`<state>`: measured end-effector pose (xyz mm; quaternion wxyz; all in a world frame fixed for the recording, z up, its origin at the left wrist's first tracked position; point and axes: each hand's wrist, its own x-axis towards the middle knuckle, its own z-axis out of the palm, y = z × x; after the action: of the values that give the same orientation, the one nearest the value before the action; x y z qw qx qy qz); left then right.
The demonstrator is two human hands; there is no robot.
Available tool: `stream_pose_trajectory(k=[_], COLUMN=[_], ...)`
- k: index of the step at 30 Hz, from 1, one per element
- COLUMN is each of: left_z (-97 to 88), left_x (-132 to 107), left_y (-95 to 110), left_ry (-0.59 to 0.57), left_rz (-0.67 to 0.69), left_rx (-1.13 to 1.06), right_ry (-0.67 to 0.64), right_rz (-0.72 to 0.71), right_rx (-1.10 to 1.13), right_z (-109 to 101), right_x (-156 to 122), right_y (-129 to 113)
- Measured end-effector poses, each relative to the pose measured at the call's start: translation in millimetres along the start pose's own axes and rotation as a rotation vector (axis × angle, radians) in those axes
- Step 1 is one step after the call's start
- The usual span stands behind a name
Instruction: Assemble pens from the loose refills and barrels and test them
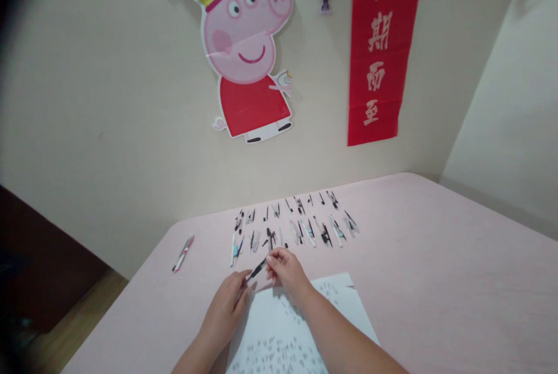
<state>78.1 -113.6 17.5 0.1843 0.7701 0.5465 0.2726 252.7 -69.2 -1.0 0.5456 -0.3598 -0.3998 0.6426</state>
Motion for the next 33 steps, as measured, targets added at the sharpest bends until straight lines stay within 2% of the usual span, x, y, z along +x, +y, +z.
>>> stream_pose_trajectory(k=[7,12,33], left_z=[-0.4,1.5,8.1], left_x=[0,0,3], left_y=[9,11,7], left_ry=[0.066,0.062,0.016], left_rz=[-0.004,0.008,-0.026], left_rx=[0.066,0.053,0.025], right_ry=[-0.165,-0.256,-0.286], right_rz=[0.020,0.000,-0.063], right_rx=[-0.067,-0.174,-0.304], right_z=[4,6,1], right_x=[-4,-9,-4], right_y=[2,-3,10])
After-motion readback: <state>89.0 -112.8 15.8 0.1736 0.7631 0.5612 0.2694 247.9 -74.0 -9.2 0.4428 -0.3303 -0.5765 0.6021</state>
